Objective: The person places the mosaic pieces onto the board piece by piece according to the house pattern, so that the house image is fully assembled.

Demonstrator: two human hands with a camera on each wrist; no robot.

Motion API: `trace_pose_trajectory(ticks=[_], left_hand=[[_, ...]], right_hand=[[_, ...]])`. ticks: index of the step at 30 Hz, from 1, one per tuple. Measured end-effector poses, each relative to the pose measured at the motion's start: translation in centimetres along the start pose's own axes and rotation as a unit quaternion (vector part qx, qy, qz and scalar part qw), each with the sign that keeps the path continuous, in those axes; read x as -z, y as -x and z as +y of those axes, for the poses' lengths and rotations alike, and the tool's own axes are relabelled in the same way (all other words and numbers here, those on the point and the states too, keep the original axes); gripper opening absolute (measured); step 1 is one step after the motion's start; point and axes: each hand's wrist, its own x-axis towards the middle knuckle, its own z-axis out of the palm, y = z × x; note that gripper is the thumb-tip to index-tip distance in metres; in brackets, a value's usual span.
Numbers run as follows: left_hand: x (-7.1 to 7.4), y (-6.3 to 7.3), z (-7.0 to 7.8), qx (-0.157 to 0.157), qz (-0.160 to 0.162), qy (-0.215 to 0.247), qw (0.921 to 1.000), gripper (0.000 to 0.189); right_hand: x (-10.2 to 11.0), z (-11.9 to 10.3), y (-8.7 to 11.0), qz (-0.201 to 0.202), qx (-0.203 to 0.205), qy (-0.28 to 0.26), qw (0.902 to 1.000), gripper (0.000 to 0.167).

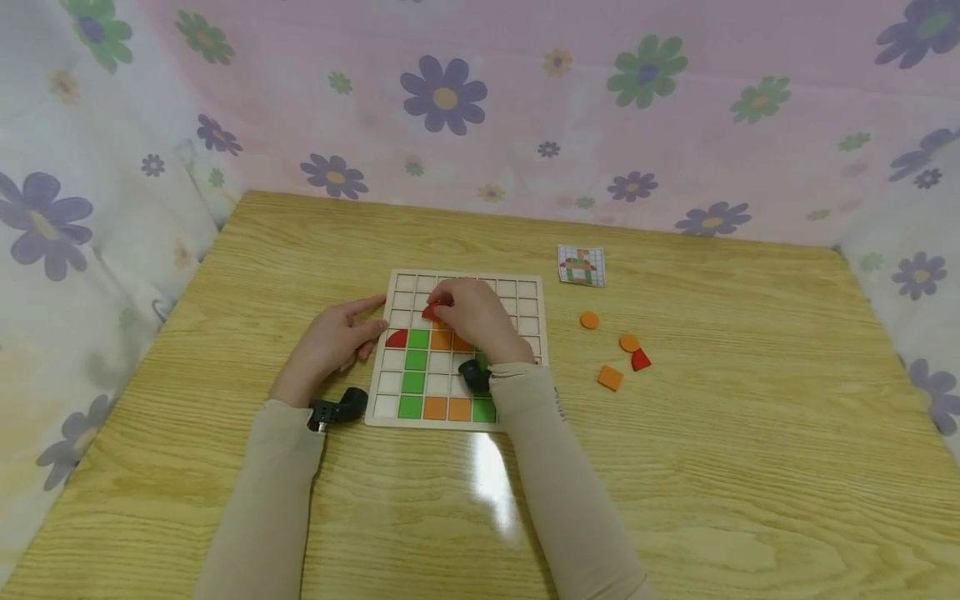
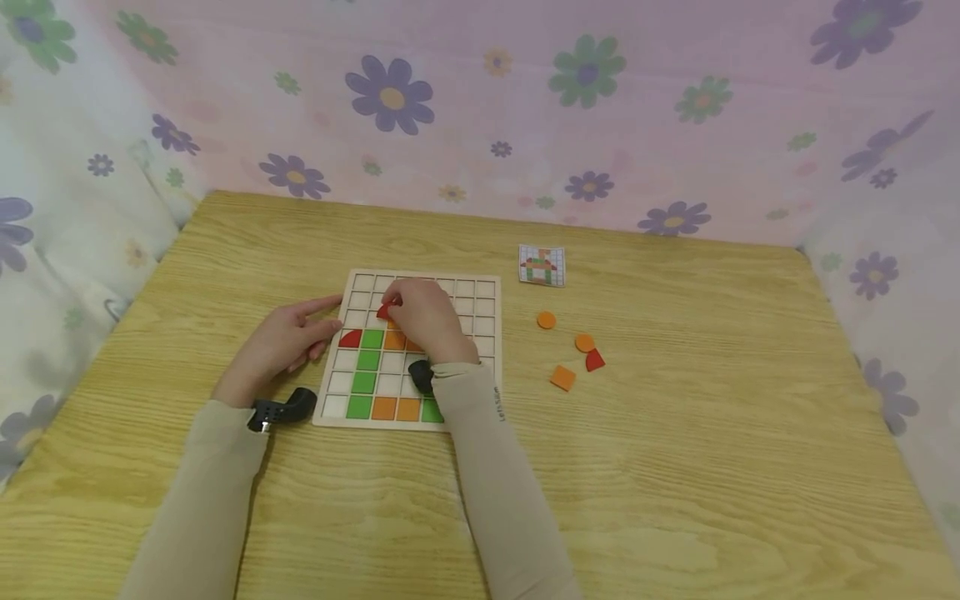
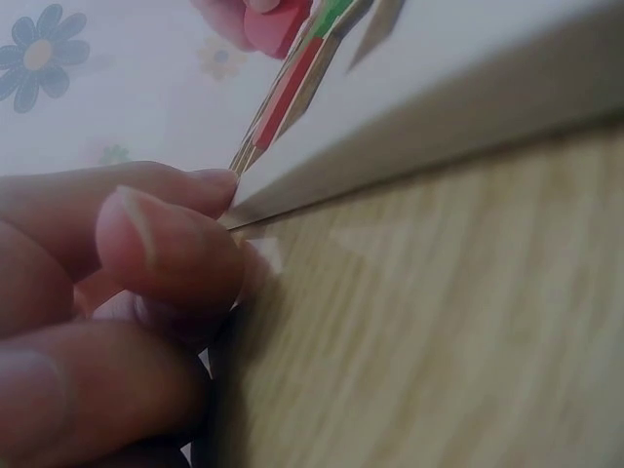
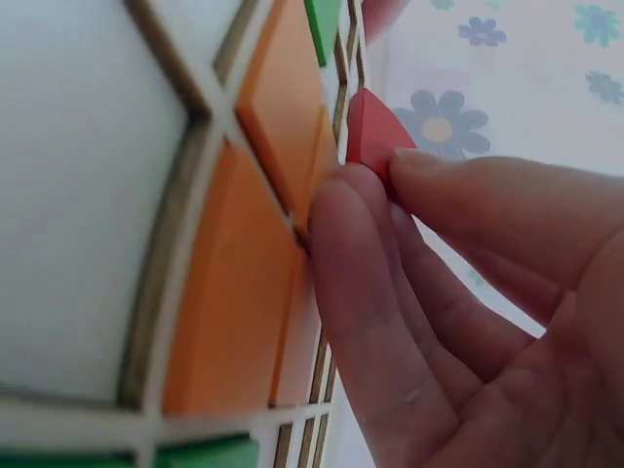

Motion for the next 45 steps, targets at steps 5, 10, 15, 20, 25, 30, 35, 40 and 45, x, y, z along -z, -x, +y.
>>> trace_pose_trajectory(ticks=[5, 10, 15, 20, 25, 30, 35, 40, 45], left_hand=[[0.0, 0.0, -0.1, -0.001, 0.000, -0.005, 1.0000, 0.051], [-0.1, 0.0, -0.1, -0.012, 0.004, -0.004, 0.9999, 0.050], [-0.1, 0.0, 0.0, -0.012, 0.009, -0.002, 0.9999, 0.049], [0.0, 0.0, 0.0, -0.014, 0.005, -0.001, 0.9999, 0.050], [-0.1, -0.1, -0.2, -0.015, 0.008, 0.002, 0.9999, 0.050], [-0.1, -0.1, -0.3, -0.011, 0.005, 0.006, 0.9999, 0.050], [0.0, 0.0, -0.1, -0.014, 0.002, 0.000, 0.9999, 0.051], [0.1, 0.0, 0.1, -0.013, 0.003, 0.000, 0.9999, 0.051], [0.0, 0.1, 0.0, -0.010, 0.002, 0.000, 1.0000, 0.051]], right_hand=[[-0.6, -0.5, -0.2, 0.000, 0.006, 0.011, 0.9999, 0.011], [-0.9, -0.9, -0.2, 0.004, 0.013, 0.027, 0.9995, 0.010], [-1.0, -1.1, -0.1, 0.013, 0.014, 0.041, 0.9990, 0.011], [-0.9, -1.2, 0.0, 0.012, 0.017, 0.059, 0.9981, 0.012], [-0.9, -1.3, 0.0, 0.006, 0.016, 0.064, 0.9978, 0.012], [-1.0, -1.3, 0.1, -0.004, 0.022, 0.064, 0.9977, 0.013], [-0.9, -1.3, 0.1, -0.002, 0.035, 0.060, 0.9976, 0.015], [-0.6, -1.3, 0.2, -0.011, 0.041, 0.045, 0.9981, 0.018], [0.3, -1.3, 1.0, -0.041, 0.040, 0.017, 0.9982, 0.026]])
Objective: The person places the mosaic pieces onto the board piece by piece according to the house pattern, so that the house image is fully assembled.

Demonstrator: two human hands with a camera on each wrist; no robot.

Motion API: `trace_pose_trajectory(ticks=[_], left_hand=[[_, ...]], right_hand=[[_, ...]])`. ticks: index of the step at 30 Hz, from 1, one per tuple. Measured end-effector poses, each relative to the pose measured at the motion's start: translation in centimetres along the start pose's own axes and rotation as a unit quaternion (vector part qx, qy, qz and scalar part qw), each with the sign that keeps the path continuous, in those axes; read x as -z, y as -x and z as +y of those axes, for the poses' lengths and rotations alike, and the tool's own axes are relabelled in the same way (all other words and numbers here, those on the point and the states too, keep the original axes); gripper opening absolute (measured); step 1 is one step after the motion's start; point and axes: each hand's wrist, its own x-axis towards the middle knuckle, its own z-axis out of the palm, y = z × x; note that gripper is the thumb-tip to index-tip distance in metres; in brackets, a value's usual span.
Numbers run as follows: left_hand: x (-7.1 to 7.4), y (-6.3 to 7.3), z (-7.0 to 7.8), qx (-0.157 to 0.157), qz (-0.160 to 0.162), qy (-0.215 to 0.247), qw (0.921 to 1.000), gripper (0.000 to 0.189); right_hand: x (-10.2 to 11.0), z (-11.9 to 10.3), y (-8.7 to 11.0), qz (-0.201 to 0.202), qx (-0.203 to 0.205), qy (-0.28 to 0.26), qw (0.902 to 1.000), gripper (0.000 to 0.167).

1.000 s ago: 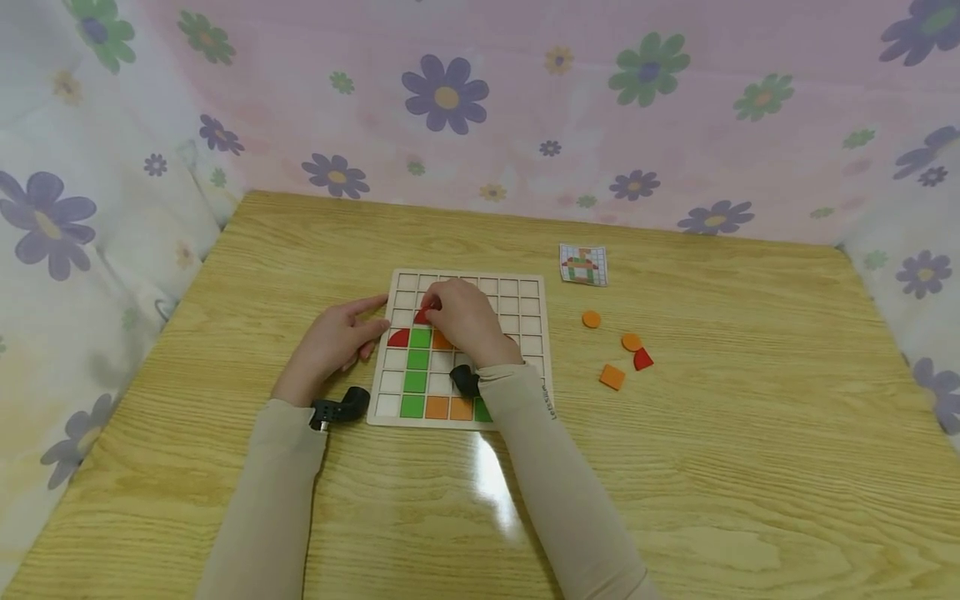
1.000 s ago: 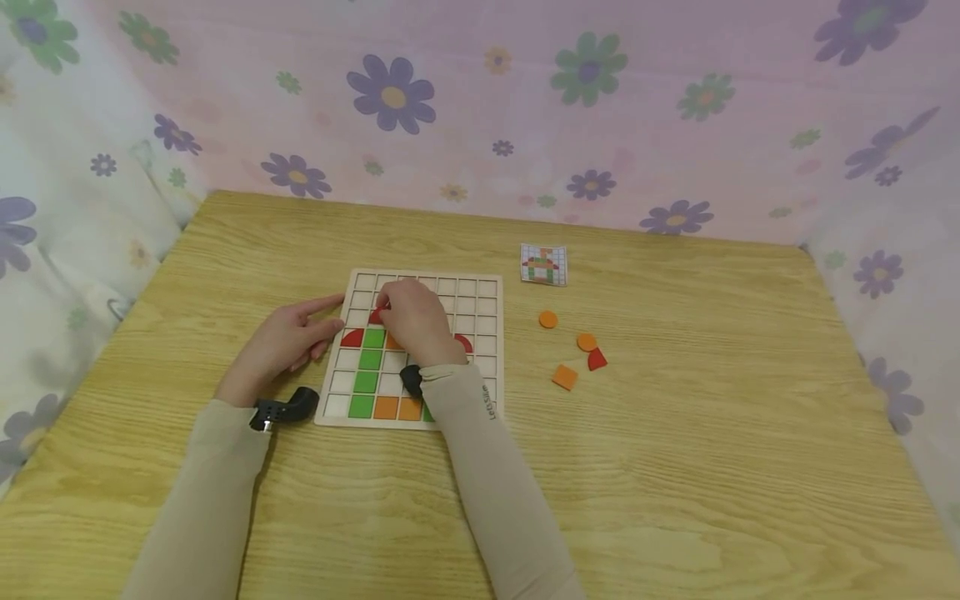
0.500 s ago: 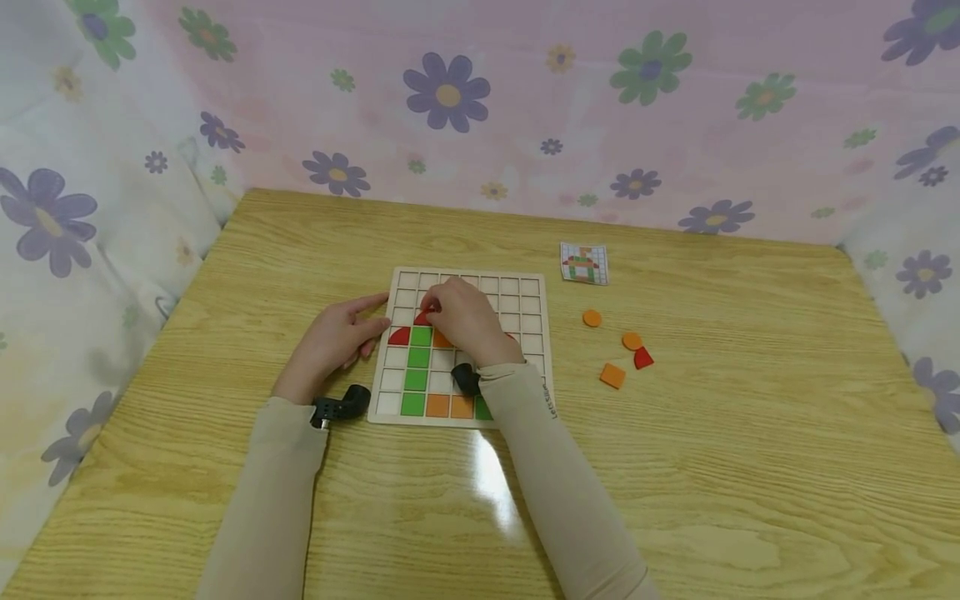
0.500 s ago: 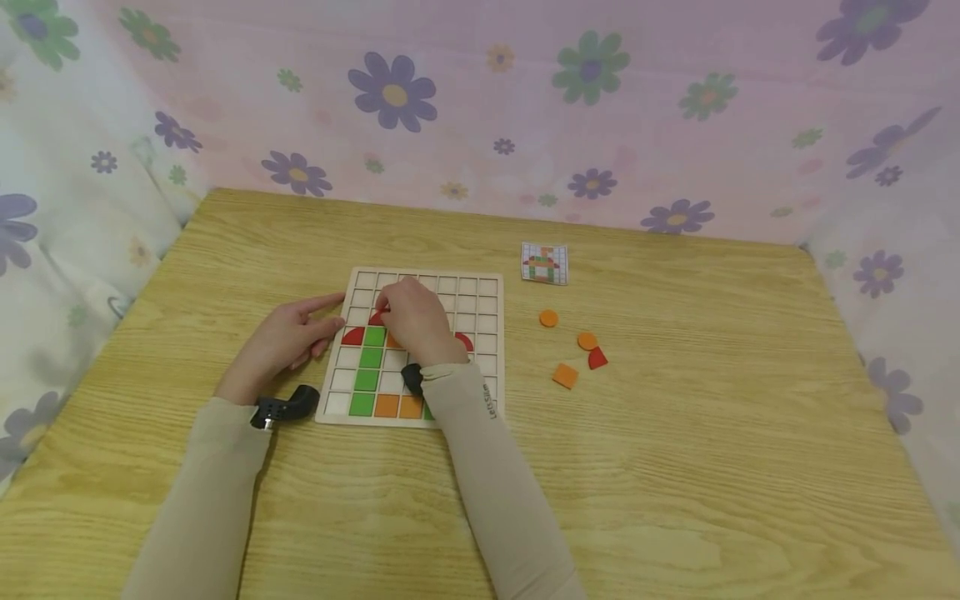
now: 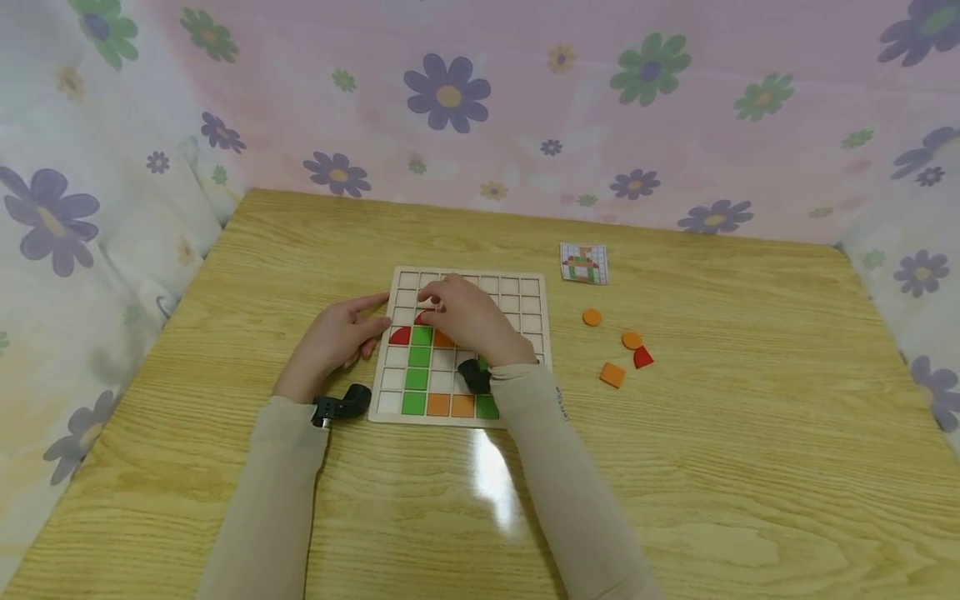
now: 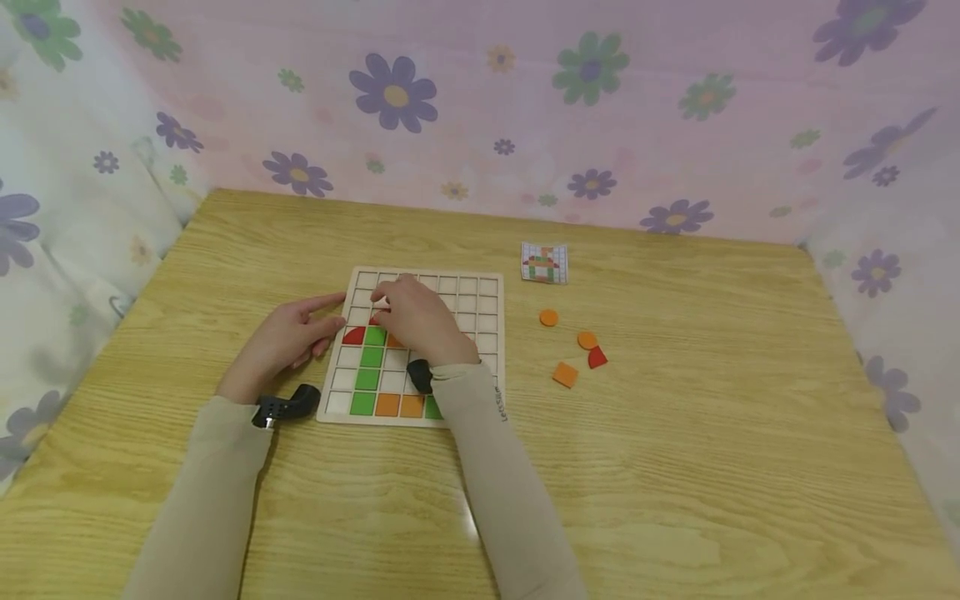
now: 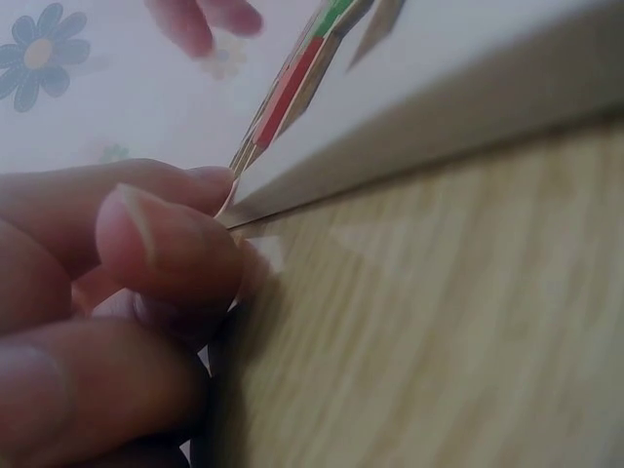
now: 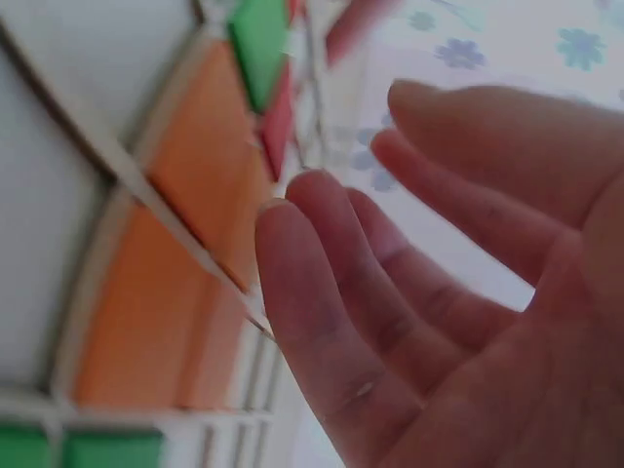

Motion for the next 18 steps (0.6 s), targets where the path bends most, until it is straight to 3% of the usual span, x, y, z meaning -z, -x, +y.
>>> trace_pose_trajectory(ticks=[8, 18], left_hand=[[0.0, -0.1, 0.0, 0.003, 0.004, -0.015, 0.9999, 0.051], [0.0, -0.1, -0.2, -0.004, 0.007, -0.011, 0.9999, 0.051]], right_hand=[[1.8, 1.0, 2.2, -0.001, 0.032, 0.016, 0.9994, 0.026], [3.3, 3.5, 5.4, 0.021, 0.019, 0.049, 0.9984, 0.025]])
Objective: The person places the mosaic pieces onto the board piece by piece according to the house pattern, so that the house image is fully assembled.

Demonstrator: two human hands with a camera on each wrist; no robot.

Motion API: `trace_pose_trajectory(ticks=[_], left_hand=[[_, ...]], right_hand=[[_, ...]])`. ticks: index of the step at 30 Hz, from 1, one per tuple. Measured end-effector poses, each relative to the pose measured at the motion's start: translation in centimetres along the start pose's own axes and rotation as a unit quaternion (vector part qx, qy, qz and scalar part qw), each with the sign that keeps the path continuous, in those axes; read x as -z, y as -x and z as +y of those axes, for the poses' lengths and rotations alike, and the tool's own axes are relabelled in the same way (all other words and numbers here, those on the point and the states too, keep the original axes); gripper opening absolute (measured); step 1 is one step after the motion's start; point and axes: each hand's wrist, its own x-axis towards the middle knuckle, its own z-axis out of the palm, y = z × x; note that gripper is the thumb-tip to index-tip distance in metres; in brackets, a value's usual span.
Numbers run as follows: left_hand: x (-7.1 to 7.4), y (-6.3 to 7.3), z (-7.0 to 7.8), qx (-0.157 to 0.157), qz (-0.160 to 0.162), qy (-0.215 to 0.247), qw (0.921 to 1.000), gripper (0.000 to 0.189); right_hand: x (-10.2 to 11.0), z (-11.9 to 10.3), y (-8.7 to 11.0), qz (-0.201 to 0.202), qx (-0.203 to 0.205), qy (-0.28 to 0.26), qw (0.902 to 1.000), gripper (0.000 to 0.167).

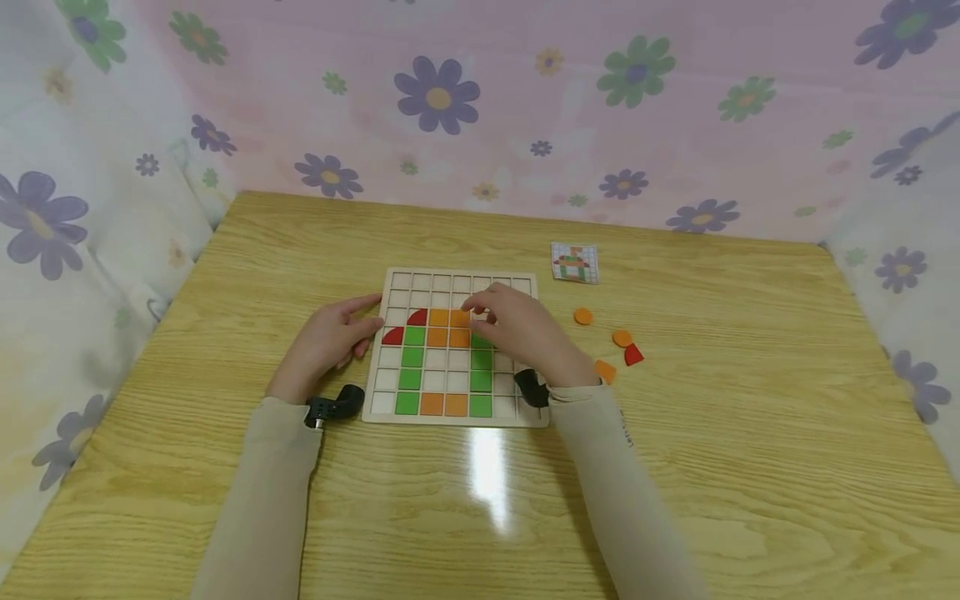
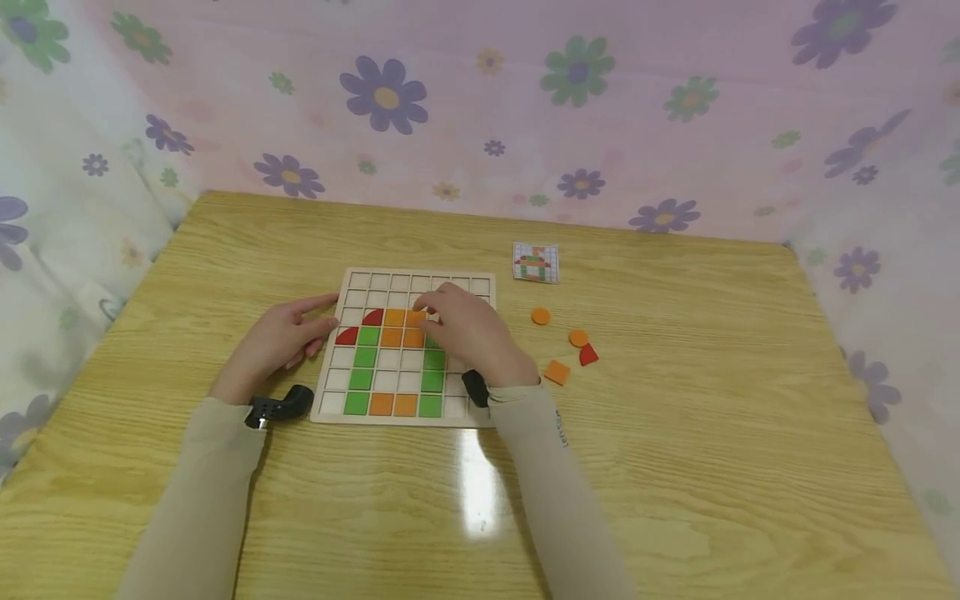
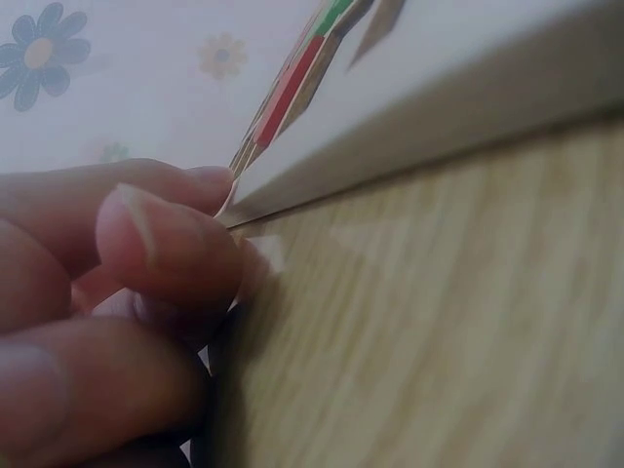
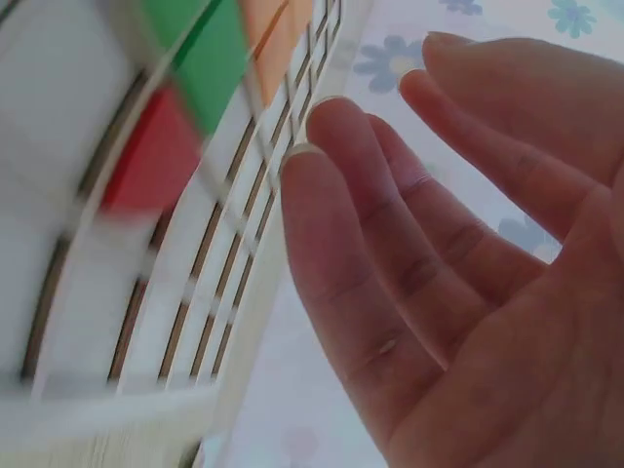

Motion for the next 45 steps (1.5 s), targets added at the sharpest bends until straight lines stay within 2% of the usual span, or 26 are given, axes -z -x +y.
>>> trace_pose_trajectory(ticks=[5, 10, 16, 25, 36, 40, 45], left_hand=[[0.1, -0.1, 0.1, 0.006, -0.002, -0.001, 1.0000, 0.052], [0.3, 0.0, 0.1, 0.007, -0.002, -0.004, 1.0000, 0.053], [0.2, -0.1, 0.1, 0.011, -0.006, -0.001, 0.9999, 0.052], [0.2, -0.1, 0.1, 0.006, -0.007, -0.008, 0.9999, 0.052], [0.2, -0.1, 0.0, 0.002, -0.011, -0.008, 0.9999, 0.053], [0.1, 0.0, 0.1, 0.002, -0.008, -0.006, 0.9999, 0.053], [0.0, 0.1, 0.2, 0.001, -0.009, -0.005, 0.9999, 0.053]], right_hand=[[0.6, 1.9, 1.9, 0.008, -0.012, 0.009, 0.9999, 0.024], [0.9, 4.0, 3.5, 0.027, -0.003, 0.013, 0.9995, 0.020], [1.2, 6.5, 5.6, 0.045, 0.005, 0.041, 0.9982, 0.022], [1.7, 9.5, 8.1, 0.037, -0.028, 0.057, 0.9973, 0.026], [3.4, 12.7, 10.5, 0.033, -0.056, 0.065, 0.9958, 0.021], [4.0, 13.5, 11.2, 0.018, -0.069, 0.055, 0.9960, 0.022], [4.5, 14.3, 12.0, -0.003, -0.063, 0.042, 0.9971, 0.021]])
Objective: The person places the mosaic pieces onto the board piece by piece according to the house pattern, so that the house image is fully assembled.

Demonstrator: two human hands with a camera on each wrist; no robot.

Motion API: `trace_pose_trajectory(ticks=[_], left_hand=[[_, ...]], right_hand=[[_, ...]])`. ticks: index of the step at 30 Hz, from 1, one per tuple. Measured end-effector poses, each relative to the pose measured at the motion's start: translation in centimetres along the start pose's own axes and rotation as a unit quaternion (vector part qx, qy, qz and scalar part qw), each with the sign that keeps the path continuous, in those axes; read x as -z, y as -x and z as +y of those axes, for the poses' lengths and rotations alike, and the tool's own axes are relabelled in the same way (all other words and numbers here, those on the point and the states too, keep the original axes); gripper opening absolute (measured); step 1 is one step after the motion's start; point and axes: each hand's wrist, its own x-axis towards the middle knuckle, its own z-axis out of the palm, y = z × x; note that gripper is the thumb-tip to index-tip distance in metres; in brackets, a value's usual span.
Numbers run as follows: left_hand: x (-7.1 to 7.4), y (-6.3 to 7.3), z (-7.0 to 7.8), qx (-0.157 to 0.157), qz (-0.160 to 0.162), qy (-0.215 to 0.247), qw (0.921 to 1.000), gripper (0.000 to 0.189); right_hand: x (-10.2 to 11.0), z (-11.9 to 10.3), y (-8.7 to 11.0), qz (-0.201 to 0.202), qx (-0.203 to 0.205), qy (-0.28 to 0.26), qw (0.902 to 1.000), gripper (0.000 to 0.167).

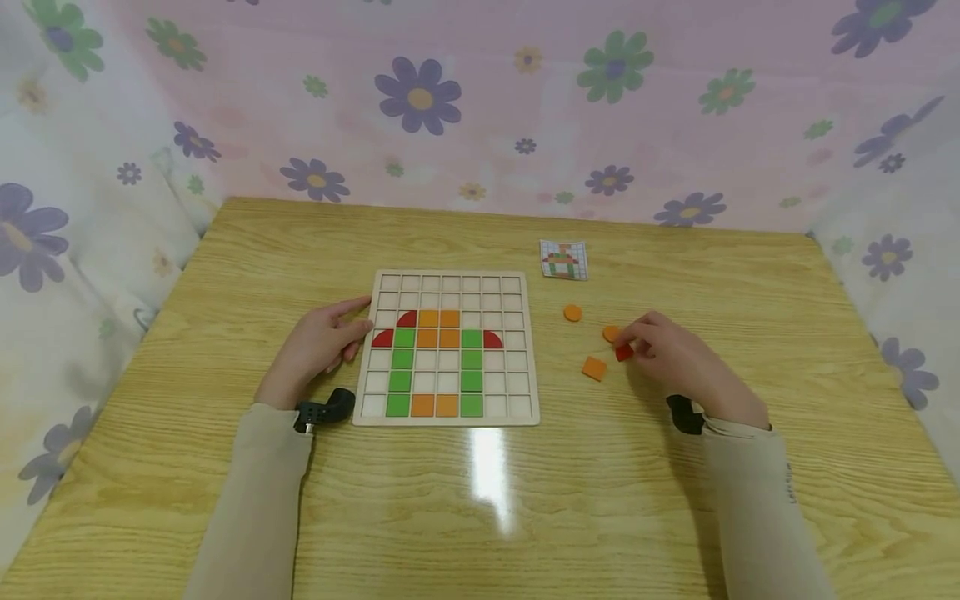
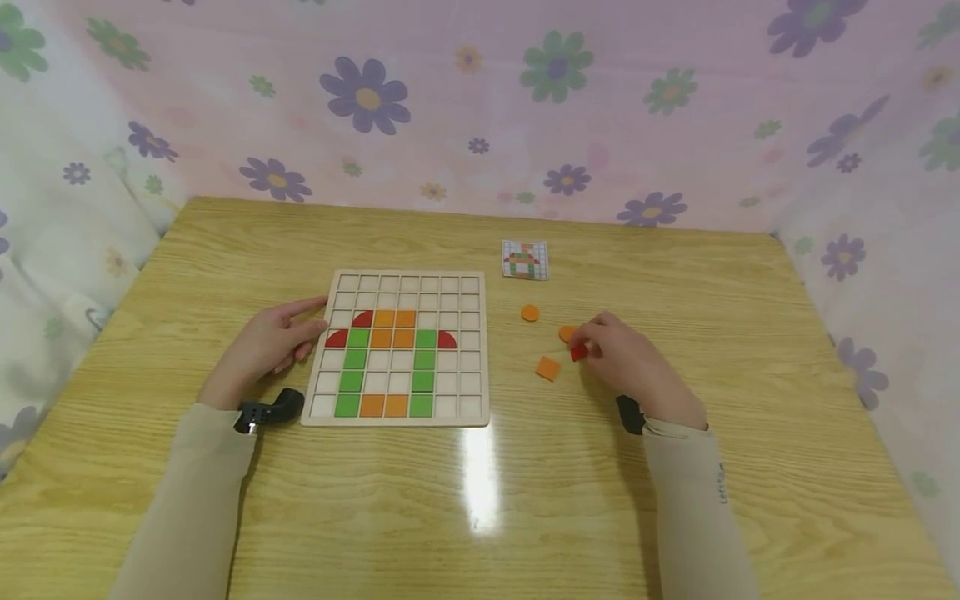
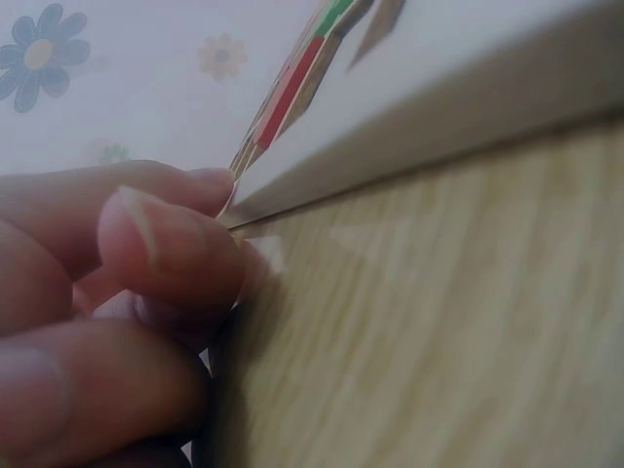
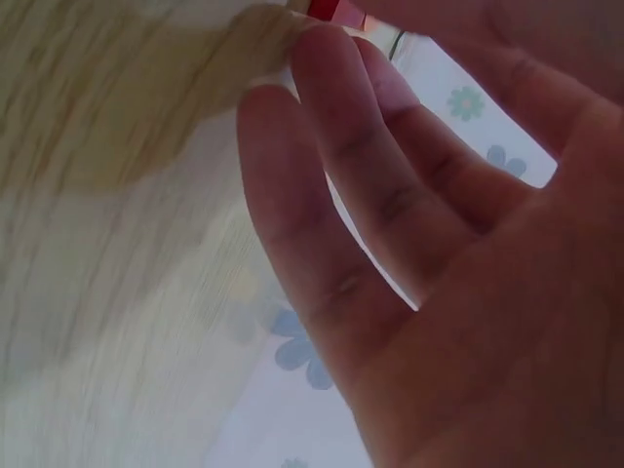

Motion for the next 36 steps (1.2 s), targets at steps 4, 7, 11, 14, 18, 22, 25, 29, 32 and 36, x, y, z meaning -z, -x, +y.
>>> trace_pose_trajectory(ticks=[4, 7, 11, 14, 18, 22, 25, 29, 32, 36], left_hand=[[-0.02, 0.07, 0.08, 0.003, -0.002, -0.002, 1.0000, 0.054], [0.00, 0.09, 0.13, 0.007, -0.003, -0.004, 1.0000, 0.055], [0.03, 0.06, 0.16, 0.005, -0.004, -0.005, 1.0000, 0.054], [-0.01, 0.12, 0.12, 0.003, -0.002, -0.004, 1.0000, 0.053], [-0.06, 0.15, 0.04, 0.005, 0.001, -0.003, 1.0000, 0.054], [-0.04, 0.00, 0.00, 0.000, 0.001, -0.008, 1.0000, 0.054], [-0.04, -0.04, 0.03, -0.002, 0.002, -0.008, 1.0000, 0.054], [-0.04, -0.05, 0.07, -0.001, 0.003, -0.007, 1.0000, 0.054], [-0.06, 0.01, 0.08, 0.001, 0.003, -0.008, 1.0000, 0.054], [-0.06, 0.14, 0.14, 0.005, 0.003, -0.007, 1.0000, 0.053]], right_hand=[[0.13, 0.35, 0.17, -0.015, -0.001, -0.010, 0.9998, 0.024], [0.21, 0.40, 0.19, -0.024, -0.013, -0.009, 0.9996, 0.027], [0.37, 0.34, 0.14, -0.028, -0.030, 0.001, 0.9991, 0.026], [0.51, 0.45, 0.04, -0.035, -0.045, 0.001, 0.9983, 0.024], [0.66, 0.74, 0.01, -0.048, -0.074, -0.021, 0.9959, 0.020], [0.74, 0.92, 0.07, -0.050, -0.078, -0.029, 0.9953, 0.016], [0.81, 0.93, 0.09, -0.050, -0.072, -0.029, 0.9957, 0.016], [0.89, 0.91, 0.18, -0.058, -0.074, -0.032, 0.9950, 0.019], [0.92, 0.96, 0.25, -0.065, -0.075, -0.038, 0.9944, 0.018], [0.82, 1.04, 0.26, -0.063, -0.073, -0.050, 0.9941, 0.015]])
